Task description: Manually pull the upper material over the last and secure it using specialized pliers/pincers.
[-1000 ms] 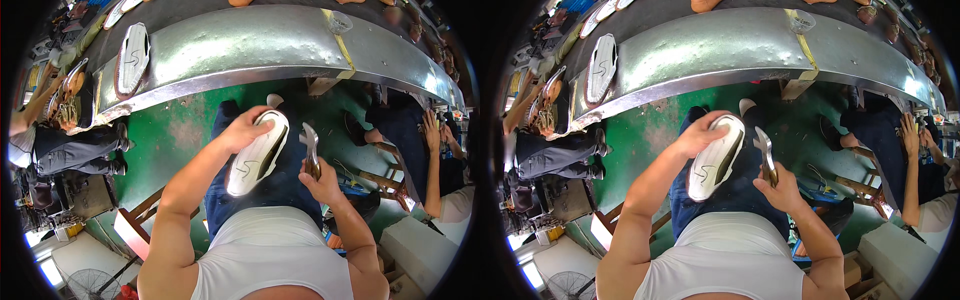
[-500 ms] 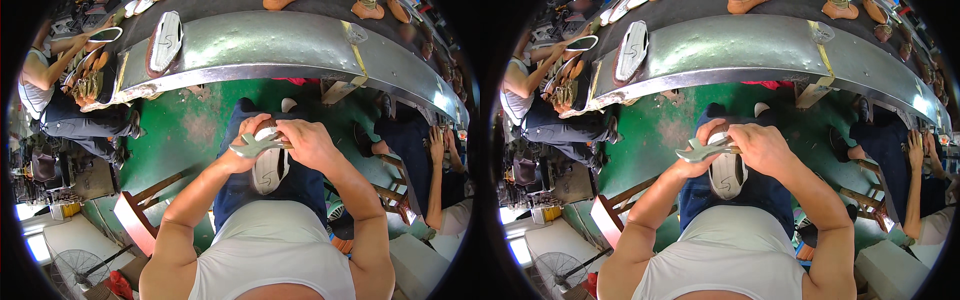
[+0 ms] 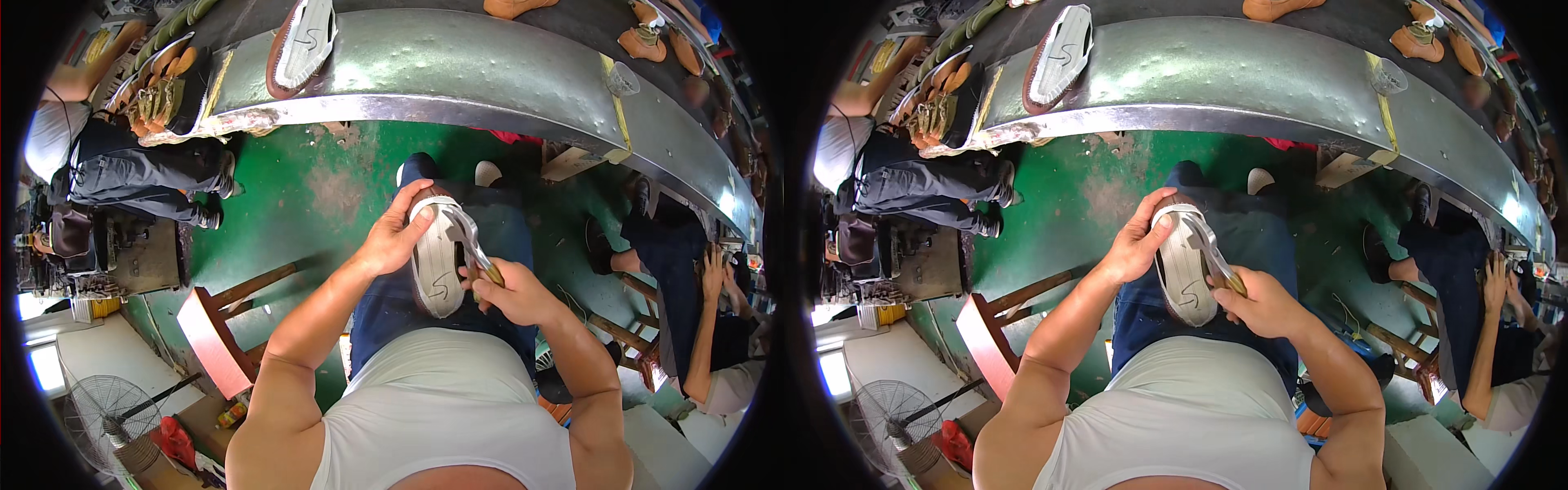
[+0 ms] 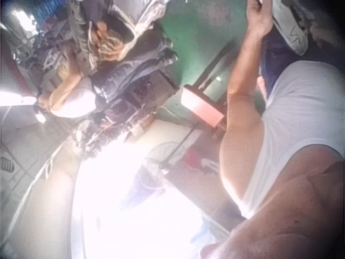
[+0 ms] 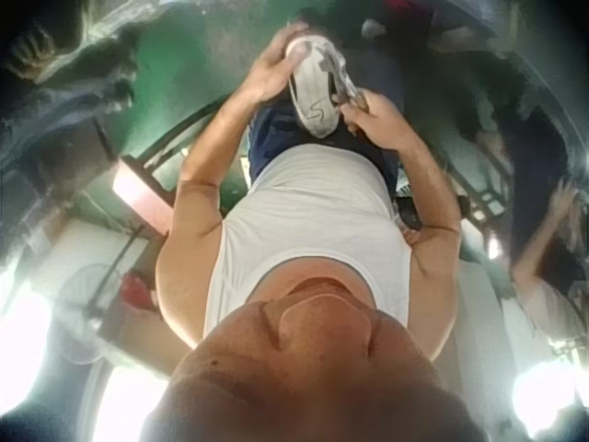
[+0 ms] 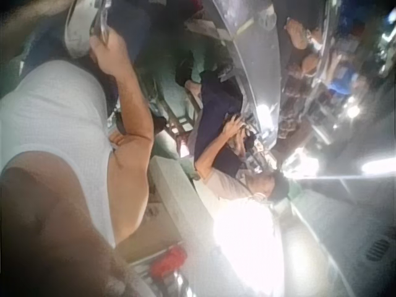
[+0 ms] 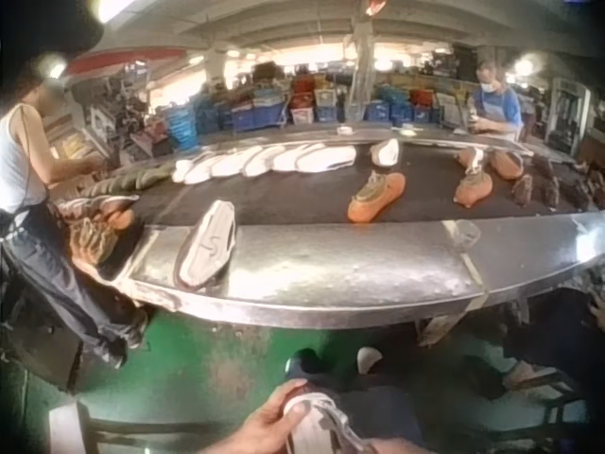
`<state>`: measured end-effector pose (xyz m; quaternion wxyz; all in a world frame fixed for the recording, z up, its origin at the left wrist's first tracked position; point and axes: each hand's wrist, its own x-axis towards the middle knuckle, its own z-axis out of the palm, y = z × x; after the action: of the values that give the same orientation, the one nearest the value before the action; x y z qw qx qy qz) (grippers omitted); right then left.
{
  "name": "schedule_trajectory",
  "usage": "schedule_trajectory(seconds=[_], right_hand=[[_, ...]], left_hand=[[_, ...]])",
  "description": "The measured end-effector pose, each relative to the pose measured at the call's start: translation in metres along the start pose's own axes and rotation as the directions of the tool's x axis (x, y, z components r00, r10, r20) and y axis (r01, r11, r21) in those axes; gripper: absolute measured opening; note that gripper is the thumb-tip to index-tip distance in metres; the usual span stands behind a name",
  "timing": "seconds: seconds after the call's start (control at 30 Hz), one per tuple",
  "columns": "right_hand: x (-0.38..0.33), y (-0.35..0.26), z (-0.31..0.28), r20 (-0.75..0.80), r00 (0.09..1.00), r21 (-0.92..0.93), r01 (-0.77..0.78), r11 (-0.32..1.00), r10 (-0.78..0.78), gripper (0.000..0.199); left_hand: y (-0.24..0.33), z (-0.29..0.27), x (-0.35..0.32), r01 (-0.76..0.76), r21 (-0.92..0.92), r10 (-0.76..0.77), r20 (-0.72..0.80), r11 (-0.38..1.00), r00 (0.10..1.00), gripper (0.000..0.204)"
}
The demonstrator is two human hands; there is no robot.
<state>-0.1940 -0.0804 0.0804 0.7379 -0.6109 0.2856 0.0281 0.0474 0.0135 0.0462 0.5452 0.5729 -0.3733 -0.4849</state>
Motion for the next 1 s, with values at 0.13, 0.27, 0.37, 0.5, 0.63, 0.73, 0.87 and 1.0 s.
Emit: schedule_trajectory(seconds=[0.13,0.27,0.37,0.5,0.63,0.73,0.87,1.0], right_hand=[[0.018,0.000,-0.004,0.044,0.997,-0.010,0.066,0.998,-0.065,0.029],[0.029,0.012,-0.001,-0.104,0.971,-0.447,0.146,0.882,-0.214,0.024],[0.039,0.032,0.000,-0.176,0.881,-0.736,0.179,0.652,-0.440,0.024],[0.030,0.025,0.003,-0.186,0.867,-0.824,0.119,0.554,-0.462,0.023],[0.010,-0.004,0.005,-0.186,0.954,-0.914,-0.080,0.397,-0.236,0.019],[0.011,-0.022,-0.028,-0.003,0.999,-0.638,-0.036,0.769,0.044,0.019],[-0.004,-0.067,-0.014,-0.184,0.981,-0.290,0.013,0.957,-0.069,0.027],[0.048,-0.020,-0.011,-0.174,0.977,-0.684,-0.033,0.729,-0.119,0.029]], left_hand=[[0.003,-0.007,0.004,0.002,0.076,-0.005,0.032,0.997,0.999,0.050],[-0.014,-0.010,0.007,-0.028,-0.046,0.029,0.029,0.999,0.999,0.046],[-0.021,-0.012,0.010,-0.033,-0.095,0.036,0.032,0.995,0.999,0.046],[-0.018,-0.014,0.010,0.006,-0.086,-0.001,0.061,0.996,0.998,0.044],[-0.016,-0.003,0.009,0.075,-0.062,-0.077,-0.024,0.995,0.997,0.043],[-0.023,-0.001,0.013,0.062,-0.103,-0.070,-0.077,0.993,0.995,0.043],[-0.015,-0.006,0.016,0.058,-0.043,-0.060,-0.054,0.997,0.997,0.045],[-0.020,-0.003,0.005,0.044,0.169,-0.038,-0.040,0.985,0.999,0.061]])
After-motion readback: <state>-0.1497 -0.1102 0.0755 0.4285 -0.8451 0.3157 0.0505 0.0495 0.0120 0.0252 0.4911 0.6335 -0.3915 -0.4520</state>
